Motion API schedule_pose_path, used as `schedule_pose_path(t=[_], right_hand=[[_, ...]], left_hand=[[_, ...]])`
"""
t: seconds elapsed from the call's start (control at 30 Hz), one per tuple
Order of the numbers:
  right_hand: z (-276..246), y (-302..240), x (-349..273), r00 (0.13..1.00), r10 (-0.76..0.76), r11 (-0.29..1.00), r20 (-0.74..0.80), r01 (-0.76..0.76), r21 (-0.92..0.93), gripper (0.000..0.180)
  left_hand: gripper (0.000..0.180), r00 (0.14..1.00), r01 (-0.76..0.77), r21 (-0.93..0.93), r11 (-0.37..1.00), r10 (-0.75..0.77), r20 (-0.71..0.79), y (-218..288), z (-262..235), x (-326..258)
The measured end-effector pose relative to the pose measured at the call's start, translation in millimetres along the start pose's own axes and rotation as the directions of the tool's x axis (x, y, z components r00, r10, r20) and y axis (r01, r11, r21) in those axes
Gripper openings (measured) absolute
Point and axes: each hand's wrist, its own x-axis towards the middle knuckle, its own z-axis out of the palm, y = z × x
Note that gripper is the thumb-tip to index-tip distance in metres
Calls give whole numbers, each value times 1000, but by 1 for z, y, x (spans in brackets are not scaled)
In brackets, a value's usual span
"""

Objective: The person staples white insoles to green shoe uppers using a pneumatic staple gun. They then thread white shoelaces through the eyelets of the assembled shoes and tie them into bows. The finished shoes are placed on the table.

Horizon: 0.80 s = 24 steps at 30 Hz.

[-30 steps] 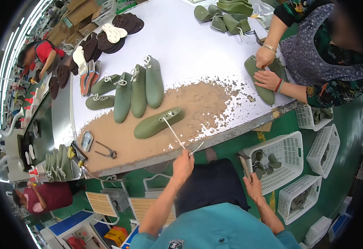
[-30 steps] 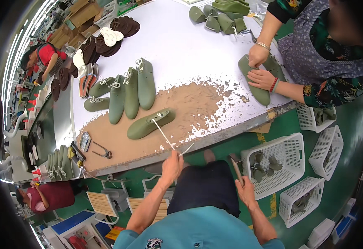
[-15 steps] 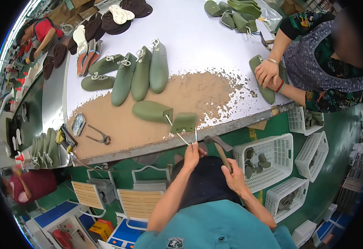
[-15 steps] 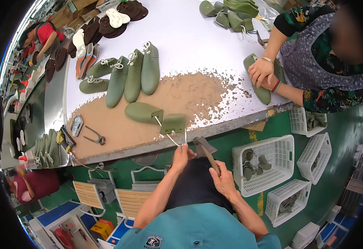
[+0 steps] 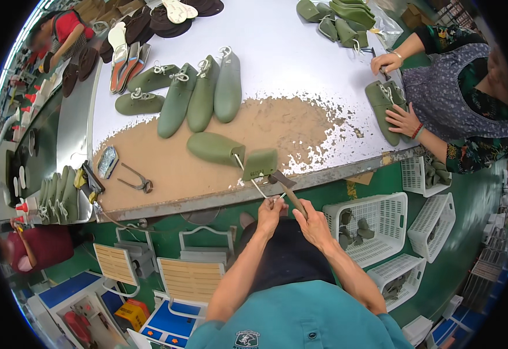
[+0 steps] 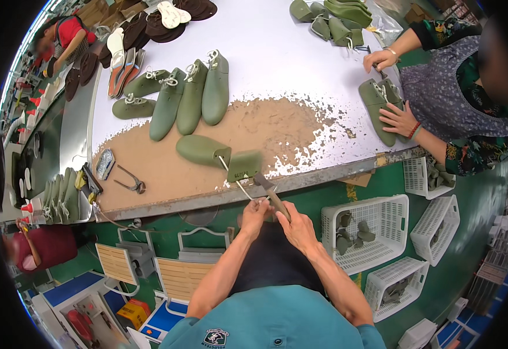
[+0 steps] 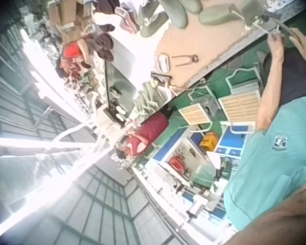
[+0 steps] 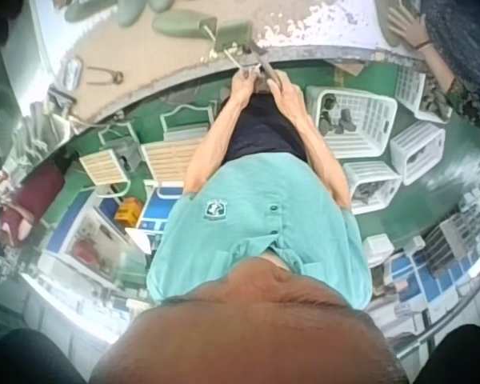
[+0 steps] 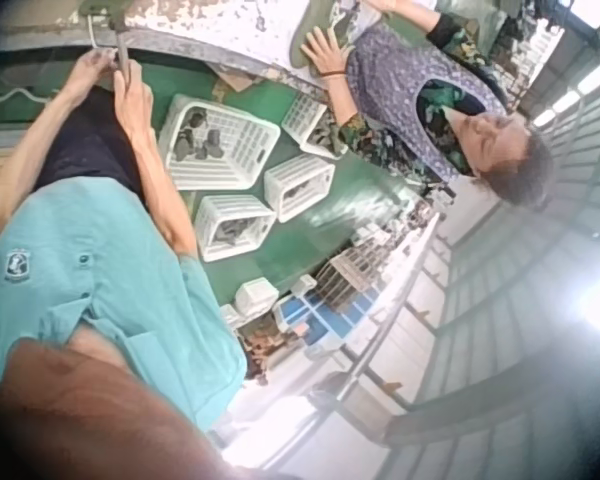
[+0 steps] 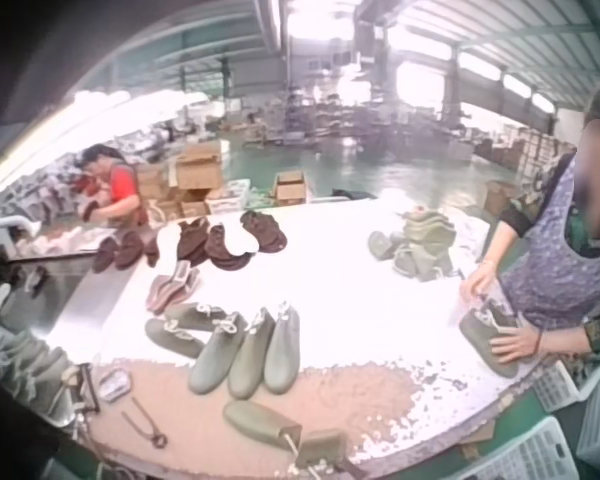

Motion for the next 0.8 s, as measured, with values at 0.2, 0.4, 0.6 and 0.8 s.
schedule_pose_path(t=[0.2, 0.4, 0.6, 0.8], right_hand=[[-9, 1, -8, 999, 27, 997, -26, -25, 75, 34], [-25, 9, -39, 986, 121, 989, -115, -110, 101, 38], [-21, 15, -38, 989, 73, 995, -128, -63, 82, 36], [-19, 3, -30, 986, -9, 999, -168, 17, 51, 32]], left_hand=[[31, 990, -72, 133, 988, 87, -111, -4, 6, -1], [37, 967, -122, 493, 862, 215, -136, 24, 23, -21], [44, 961, -161, 578, 800, 260, -92, 14, 19, -14], [42, 995, 37, 293, 955, -8, -98, 9, 16, -6]])
